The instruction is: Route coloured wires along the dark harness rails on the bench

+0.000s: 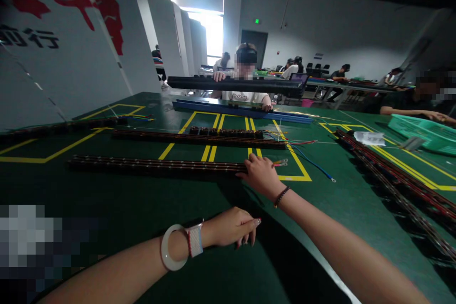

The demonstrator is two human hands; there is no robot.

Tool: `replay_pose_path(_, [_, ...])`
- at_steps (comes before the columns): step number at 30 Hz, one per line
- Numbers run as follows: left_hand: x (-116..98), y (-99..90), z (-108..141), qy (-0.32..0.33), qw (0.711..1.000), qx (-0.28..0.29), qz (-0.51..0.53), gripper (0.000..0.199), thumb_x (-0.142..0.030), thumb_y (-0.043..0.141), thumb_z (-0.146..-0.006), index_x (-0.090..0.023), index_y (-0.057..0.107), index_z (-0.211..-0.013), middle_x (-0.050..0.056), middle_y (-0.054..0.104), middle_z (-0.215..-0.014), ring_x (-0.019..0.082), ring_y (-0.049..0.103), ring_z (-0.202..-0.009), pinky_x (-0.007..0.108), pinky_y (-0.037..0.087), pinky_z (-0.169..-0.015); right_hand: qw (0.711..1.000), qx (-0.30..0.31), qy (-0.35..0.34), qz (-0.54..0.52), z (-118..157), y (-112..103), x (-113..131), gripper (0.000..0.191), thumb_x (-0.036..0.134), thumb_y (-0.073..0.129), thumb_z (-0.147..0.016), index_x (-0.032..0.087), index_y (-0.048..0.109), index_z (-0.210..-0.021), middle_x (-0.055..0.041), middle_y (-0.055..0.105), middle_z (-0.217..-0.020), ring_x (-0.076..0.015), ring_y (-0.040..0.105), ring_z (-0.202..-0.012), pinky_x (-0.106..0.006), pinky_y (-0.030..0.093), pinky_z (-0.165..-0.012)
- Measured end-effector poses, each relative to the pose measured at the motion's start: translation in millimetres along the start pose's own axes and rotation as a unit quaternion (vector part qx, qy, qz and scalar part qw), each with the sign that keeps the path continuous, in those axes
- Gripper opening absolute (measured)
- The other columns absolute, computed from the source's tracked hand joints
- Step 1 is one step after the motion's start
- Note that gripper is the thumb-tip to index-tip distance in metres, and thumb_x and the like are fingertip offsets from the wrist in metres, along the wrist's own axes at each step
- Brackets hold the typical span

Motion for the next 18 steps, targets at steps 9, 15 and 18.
replay_pose_path(9, [3, 1.2, 1, -0.003, 1.000, 0.010, 0.008, 0.067, -0.062, 0.022, -0.088, -0.009, 0.060, -0.074, 0.006, 0.061, -0.074, 0.004, 0.047, -0.047, 0.015, 0.037, -0.048, 0.988, -0.016, 0.084, 0.126, 1, 16, -149, 0.048, 0.056, 0.038, -0.090, 0.017, 0.059, -0.109, -0.0129, 0.055, -0.102, -0.0242, 0.053, -0.087, -0.033, 0.031, -0.071])
replay_pose_path(15, [0, -2.1, 3, -0.009, 1.000, 0.002, -0.005, 0.063, -0.060, 0.024, -0.089, -0.009, 0.061, -0.077, 0.005, 0.061, -0.075, 0.004, 0.048, -0.049, 0.016, 0.037, -0.049, 0.983, 0.064, 0.109, 0.134, 3, 61, -196, 0.045, 0.053, 0.041, -0.090, 0.017, 0.057, -0.112, -0.0128, 0.055, -0.102, -0.0227, 0.054, -0.084, -0.031, 0.031, -0.070])
replay_pose_path(18, [3, -2.9, 3, -0.030, 1.000, -0.001, -0.001, 0.062, -0.057, 0.025, -0.090, -0.008, 0.062, -0.078, 0.005, 0.058, -0.071, 0.004, 0.047, -0.049, 0.016, 0.036, -0.048, 0.984, 0.058, 0.109, 0.131, 2, 78, -197, 0.043, 0.049, 0.041, -0.091, 0.016, 0.055, -0.115, -0.0146, 0.054, -0.105, -0.0238, 0.054, -0.087, -0.031, 0.031, -0.070])
Point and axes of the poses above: each hand's wrist, its own z-axis away from the middle knuckle, its own y-axis out of the palm, x = y × z, the point moved 10 cm from there along -z, towards the middle knuckle
